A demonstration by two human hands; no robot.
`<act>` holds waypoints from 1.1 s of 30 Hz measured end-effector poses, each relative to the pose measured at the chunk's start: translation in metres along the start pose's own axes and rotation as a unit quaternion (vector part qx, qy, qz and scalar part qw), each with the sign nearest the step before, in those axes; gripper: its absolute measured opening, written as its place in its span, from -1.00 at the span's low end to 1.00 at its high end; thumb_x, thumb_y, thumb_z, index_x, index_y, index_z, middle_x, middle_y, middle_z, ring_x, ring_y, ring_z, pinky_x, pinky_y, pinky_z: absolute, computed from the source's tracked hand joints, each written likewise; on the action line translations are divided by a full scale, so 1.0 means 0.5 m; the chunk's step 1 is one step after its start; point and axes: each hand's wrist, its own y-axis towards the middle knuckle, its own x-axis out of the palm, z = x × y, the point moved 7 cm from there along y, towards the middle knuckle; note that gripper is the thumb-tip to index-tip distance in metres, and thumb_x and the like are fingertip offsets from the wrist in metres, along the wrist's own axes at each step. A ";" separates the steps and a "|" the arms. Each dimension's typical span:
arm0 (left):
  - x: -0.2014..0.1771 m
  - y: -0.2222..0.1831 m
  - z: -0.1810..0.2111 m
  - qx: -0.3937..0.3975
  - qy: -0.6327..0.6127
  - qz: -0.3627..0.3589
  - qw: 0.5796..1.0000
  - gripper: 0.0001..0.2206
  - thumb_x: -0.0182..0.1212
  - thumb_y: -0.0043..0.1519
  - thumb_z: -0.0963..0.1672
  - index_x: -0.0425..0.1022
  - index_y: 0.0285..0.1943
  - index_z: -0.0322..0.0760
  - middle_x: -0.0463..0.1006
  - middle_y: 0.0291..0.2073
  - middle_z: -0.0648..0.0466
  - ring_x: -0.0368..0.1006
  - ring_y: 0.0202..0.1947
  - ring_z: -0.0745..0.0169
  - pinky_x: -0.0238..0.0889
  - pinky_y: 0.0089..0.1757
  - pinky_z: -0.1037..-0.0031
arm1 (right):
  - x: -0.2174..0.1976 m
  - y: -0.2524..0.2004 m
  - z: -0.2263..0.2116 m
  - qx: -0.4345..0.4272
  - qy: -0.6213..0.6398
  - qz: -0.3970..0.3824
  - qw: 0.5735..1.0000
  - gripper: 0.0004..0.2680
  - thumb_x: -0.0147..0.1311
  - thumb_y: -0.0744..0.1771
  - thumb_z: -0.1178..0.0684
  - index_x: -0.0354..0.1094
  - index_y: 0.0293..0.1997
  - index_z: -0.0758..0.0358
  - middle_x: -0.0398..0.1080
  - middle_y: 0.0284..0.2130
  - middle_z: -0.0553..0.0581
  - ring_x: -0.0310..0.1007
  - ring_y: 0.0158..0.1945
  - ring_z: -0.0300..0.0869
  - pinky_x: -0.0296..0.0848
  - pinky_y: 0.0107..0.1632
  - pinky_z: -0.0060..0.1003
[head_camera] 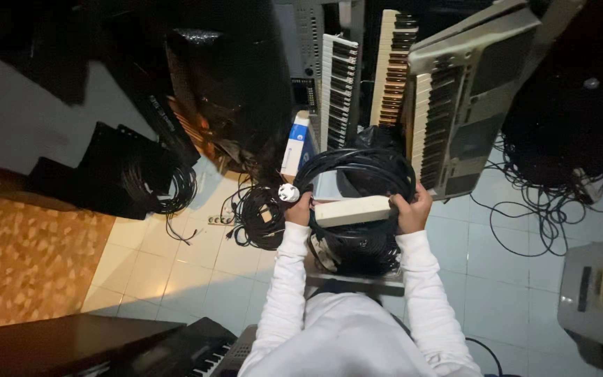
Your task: The person picks up a coil of black cable and places it into a white plastic bin with other cables and power strips.
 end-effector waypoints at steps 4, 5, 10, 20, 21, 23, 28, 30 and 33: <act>0.023 0.000 -0.048 -0.085 -0.061 -0.099 0.990 -0.86 0.19 0.24 -0.19 0.66 -0.13 -0.23 0.61 -0.43 0.04 0.52 -0.40 0.18 0.35 -0.30 0.36 | 0.019 -0.007 0.019 0.037 -0.007 0.009 0.999 -0.81 0.13 0.20 0.29 0.43 -0.14 0.41 0.49 -0.38 0.04 0.45 -0.38 -0.29 0.45 -0.24 -0.38; 0.027 -0.003 -0.059 -0.126 -0.111 -0.103 0.980 -0.87 0.19 0.24 -0.19 0.66 -0.13 -0.24 0.62 -0.42 0.04 0.53 -0.39 0.19 0.36 -0.30 0.36 | 0.021 -0.013 0.014 0.024 -0.027 0.016 0.999 -0.80 0.14 0.20 0.29 0.44 -0.12 0.41 0.49 -0.37 0.04 0.45 -0.36 -0.29 0.45 -0.23 -0.38; 0.018 0.035 -0.015 0.024 -0.054 -0.078 0.995 -0.80 0.19 0.23 -0.21 0.63 -0.01 -0.27 0.62 -0.33 0.00 0.53 -0.31 0.17 0.37 -0.26 0.41 | 0.025 -0.017 0.018 0.033 -0.026 0.057 0.997 -0.76 0.15 0.18 0.28 0.41 -0.10 0.39 0.44 -0.36 0.03 0.44 -0.38 -0.28 0.44 -0.25 -0.37; 0.063 -0.012 -0.031 -0.317 -0.406 -0.113 0.850 -0.78 0.28 0.26 -0.20 0.51 0.04 -0.46 0.63 -0.31 -0.01 0.55 -0.45 0.25 0.35 -0.39 0.43 | -0.017 -0.063 0.126 0.073 -0.037 0.091 0.992 -0.75 0.11 0.18 0.31 0.41 -0.07 0.41 0.47 -0.28 0.03 0.44 -0.25 -0.29 0.45 -0.16 -0.40; 0.058 -0.018 -0.035 -0.265 -0.390 -0.104 0.876 -0.77 0.30 0.28 -0.21 0.50 0.07 -0.48 0.64 -0.24 -0.03 0.55 -0.35 0.25 0.38 -0.31 0.43 | -0.020 -0.065 0.134 0.079 -0.058 0.082 0.992 -0.76 0.10 0.19 0.32 0.41 -0.08 0.43 0.46 -0.29 0.04 0.41 -0.26 -0.28 0.43 -0.17 -0.39; 0.091 -0.051 -0.064 -0.277 -0.377 -0.126 0.875 -0.79 0.32 0.32 -0.20 0.53 0.05 -0.54 0.66 -0.24 -0.09 0.56 -0.31 0.23 0.43 -0.25 0.42 | -0.020 -0.061 0.156 0.089 -0.063 0.072 0.991 -0.76 0.09 0.19 0.33 0.41 -0.08 0.45 0.46 -0.27 0.05 0.41 -0.25 -0.27 0.44 -0.14 -0.38; 0.191 -0.183 -0.143 -0.448 -0.410 -0.158 0.778 -0.73 0.33 0.28 -0.17 0.52 0.09 -0.51 0.67 -0.28 -0.18 0.55 -0.34 0.11 0.41 -0.25 0.34 | -0.034 -0.087 0.221 0.137 -0.032 0.079 0.987 -0.73 0.06 0.18 0.33 0.40 -0.05 0.46 0.49 -0.26 0.08 0.48 -0.23 -0.24 0.50 -0.08 -0.37; 0.201 -0.204 -0.159 -0.433 -0.384 -0.140 0.803 -0.70 0.31 0.26 -0.17 0.50 0.12 -0.50 0.65 -0.24 -0.20 0.53 -0.30 0.05 0.39 -0.23 0.30 | -0.044 -0.094 0.261 0.148 -0.049 0.071 0.985 -0.71 0.06 0.17 0.32 0.41 -0.03 0.45 0.49 -0.25 0.06 0.49 -0.22 -0.26 0.51 -0.06 -0.37; 0.205 -0.244 -0.173 -0.390 -0.316 -0.103 0.858 -0.65 0.30 0.22 -0.18 0.49 0.17 -0.48 0.62 -0.20 -0.23 0.50 -0.25 -0.05 0.36 -0.19 0.24 | -0.067 -0.105 0.346 0.143 -0.072 0.058 0.985 -0.70 0.08 0.18 0.32 0.43 -0.01 0.46 0.49 -0.21 0.05 0.47 -0.16 -0.28 0.48 0.00 -0.37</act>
